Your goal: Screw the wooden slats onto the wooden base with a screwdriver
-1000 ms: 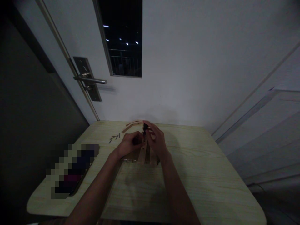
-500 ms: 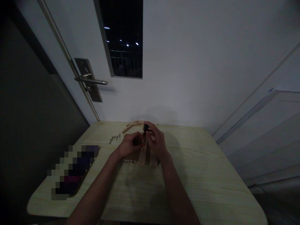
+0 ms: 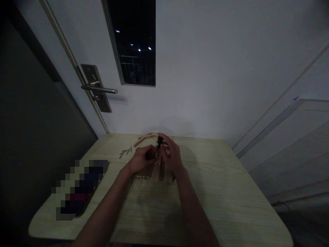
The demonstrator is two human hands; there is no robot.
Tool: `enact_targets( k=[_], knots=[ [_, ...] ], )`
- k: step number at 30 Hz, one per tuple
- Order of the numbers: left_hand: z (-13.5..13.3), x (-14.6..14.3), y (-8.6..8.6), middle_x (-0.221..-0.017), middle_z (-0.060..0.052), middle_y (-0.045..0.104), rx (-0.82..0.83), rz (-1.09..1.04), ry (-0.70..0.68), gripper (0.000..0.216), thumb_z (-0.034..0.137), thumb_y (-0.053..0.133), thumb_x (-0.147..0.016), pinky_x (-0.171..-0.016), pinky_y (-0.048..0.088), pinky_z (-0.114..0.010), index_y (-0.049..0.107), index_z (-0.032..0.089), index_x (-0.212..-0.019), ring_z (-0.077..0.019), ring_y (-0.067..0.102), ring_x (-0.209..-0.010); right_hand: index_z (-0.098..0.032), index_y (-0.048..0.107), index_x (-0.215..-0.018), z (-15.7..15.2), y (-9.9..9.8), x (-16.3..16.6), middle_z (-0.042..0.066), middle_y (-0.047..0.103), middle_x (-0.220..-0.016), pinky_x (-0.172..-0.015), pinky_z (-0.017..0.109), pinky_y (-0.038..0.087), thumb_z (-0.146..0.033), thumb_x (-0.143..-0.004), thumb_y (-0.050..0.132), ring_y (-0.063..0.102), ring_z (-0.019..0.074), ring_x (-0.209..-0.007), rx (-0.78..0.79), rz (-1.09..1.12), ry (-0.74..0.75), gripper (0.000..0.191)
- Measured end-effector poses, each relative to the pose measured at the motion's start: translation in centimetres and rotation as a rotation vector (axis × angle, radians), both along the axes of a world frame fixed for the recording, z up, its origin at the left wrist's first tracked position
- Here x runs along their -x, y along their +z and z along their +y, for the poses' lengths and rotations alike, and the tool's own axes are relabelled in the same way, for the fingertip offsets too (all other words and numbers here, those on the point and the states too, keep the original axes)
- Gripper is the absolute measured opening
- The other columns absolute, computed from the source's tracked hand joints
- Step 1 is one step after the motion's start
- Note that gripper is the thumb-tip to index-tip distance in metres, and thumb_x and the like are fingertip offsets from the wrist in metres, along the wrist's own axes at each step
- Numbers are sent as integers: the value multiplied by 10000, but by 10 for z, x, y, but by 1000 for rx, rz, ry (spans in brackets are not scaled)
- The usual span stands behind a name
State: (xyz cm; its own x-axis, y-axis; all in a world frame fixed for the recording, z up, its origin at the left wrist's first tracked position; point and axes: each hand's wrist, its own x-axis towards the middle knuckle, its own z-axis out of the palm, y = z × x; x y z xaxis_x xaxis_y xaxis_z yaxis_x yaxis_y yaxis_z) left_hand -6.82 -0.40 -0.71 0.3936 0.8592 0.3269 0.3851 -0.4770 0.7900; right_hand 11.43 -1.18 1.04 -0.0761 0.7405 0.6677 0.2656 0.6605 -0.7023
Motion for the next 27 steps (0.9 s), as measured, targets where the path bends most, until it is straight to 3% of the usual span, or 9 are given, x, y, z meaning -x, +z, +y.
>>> enact_targets(
  k=[4,11,18,27],
  knots=[
    [0,0,-1,-785,12,636,5,-17,-14,139,237,715,-774,-672,418,-249,641,182,-878,-137,544,-704,-301,619,-1342,2,-2,1,75,715,-1212,-777,339,658,-229,-971,551,734,176,-934,-15,-11,-3,384],
    [-1,1,2,-770,20,630,-29,3,-4,145,241,735,-780,-672,411,-248,638,179,-869,-129,542,-694,-314,685,-1237,3,0,0,50,673,-1067,-658,265,644,-256,-927,654,691,154,-892,-62,-14,-38,317],
    [-2,0,3,-751,24,618,6,-12,-17,140,244,712,-784,-653,405,-238,632,182,-881,-128,525,-680,-300,560,-1424,0,-1,-1,81,721,-1206,-831,386,651,-256,-985,535,729,192,-978,-4,-49,30,441],
    [-2,0,3,-752,23,624,-9,15,1,149,263,718,-777,-662,406,-245,628,186,-865,-132,537,-684,-297,616,-1343,4,-6,3,87,709,-1279,-783,373,660,-273,-941,619,735,205,-993,32,-7,-1,403]
  ],
)
